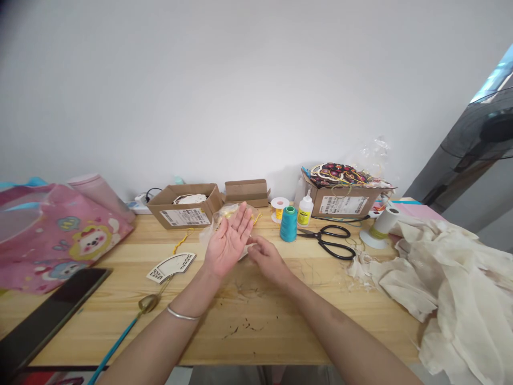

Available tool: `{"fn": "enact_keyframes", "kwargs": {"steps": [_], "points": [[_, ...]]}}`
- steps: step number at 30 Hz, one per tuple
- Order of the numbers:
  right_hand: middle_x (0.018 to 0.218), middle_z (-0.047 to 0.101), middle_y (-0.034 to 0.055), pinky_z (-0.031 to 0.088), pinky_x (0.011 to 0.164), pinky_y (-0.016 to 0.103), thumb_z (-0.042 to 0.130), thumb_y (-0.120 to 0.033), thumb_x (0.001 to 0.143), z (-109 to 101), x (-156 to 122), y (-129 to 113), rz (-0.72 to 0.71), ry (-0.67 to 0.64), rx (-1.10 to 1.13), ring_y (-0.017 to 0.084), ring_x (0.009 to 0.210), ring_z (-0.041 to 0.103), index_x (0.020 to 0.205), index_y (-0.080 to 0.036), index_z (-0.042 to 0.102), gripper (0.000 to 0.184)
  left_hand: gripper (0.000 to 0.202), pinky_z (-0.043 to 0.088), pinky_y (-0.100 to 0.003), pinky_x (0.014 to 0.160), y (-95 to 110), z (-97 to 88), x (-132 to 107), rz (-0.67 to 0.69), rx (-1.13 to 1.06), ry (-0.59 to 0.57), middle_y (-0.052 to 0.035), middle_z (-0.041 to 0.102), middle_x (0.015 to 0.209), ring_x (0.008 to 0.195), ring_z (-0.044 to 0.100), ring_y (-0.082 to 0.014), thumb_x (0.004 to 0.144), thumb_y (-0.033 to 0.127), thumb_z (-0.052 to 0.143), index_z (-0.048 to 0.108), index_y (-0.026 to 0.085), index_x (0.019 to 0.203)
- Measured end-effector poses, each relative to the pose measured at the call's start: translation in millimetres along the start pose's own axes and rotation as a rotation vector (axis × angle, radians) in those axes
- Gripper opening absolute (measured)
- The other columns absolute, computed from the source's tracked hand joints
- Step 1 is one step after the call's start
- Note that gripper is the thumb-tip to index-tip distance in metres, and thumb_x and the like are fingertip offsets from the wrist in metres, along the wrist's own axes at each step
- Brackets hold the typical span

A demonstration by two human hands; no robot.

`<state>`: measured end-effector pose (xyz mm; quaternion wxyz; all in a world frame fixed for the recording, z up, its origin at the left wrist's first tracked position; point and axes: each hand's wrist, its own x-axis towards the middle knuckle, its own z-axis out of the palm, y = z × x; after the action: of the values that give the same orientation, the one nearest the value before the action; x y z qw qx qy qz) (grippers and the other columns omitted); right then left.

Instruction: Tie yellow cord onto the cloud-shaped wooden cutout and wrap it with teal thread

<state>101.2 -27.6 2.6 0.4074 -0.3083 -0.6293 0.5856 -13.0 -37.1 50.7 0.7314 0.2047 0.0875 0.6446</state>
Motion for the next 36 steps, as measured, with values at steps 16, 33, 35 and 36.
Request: {"fn": "enact_keyframes", "kwargs": {"steps": [16, 33, 35, 36], "points": [[0.058, 0.058, 0.0007, 0.031, 0.049, 0.019, 0.04, -0.01, 0.075, -0.1, -1.7, 12.8, -0.325, -0.124, -0.722, 0.009, 0.052, 0.043, 0.059, -0.015, 0.056, 0.023, 0.04, 0.015, -0.014, 0.028, 6.1, -5.5, -16.2, -0.257, -0.09, -0.111, 0.009, 0.031, 0.043, 0.027, 0.018, -0.0044, 0.087, 0.035, 0.028, 0.033, 0.027, 0.126], [0.084, 0.066, 0.003, 0.04, 0.065, 0.021, 0.039, -0.009, 0.078, 4.8, -12.4, -7.0, -0.424, -0.417, -0.758, 0.012, 0.074, 0.057, 0.09, -0.019, 0.061, 0.027, 0.041, 0.003, -0.019, 0.028, 16.5, -7.6, -6.4, 0.021, -0.076, -0.054, 0.0077, 0.006, 0.047, 0.035, -0.001, -0.0067, 0.084, 0.047, 0.028, 0.058, 0.024, 0.102], [0.082, 0.066, 0.0025, 0.04, 0.065, 0.021, 0.04, -0.009, 0.077, 0.8, -12.3, -6.7, -0.416, -0.397, -0.782, 0.012, 0.072, 0.057, 0.091, -0.019, 0.061, 0.027, 0.041, 0.003, -0.019, 0.029, 20.5, -9.2, -3.9, 0.027, -0.084, -0.051, 0.0077, 0.006, 0.048, 0.036, -0.001, -0.0067, 0.085, 0.044, 0.028, 0.057, 0.022, 0.101], [0.082, 0.066, 0.0023, 0.04, 0.064, 0.021, 0.04, -0.009, 0.077, -1.5, -12.0, -6.1, -0.412, -0.389, -0.791, 0.012, 0.07, 0.057, 0.091, -0.019, 0.061, 0.027, 0.041, 0.003, -0.018, 0.029, 22.2, -10.1, -2.7, 0.024, -0.087, -0.047, 0.0078, 0.006, 0.048, 0.037, -0.002, -0.0066, 0.085, 0.044, 0.027, 0.058, 0.021, 0.1]]}}
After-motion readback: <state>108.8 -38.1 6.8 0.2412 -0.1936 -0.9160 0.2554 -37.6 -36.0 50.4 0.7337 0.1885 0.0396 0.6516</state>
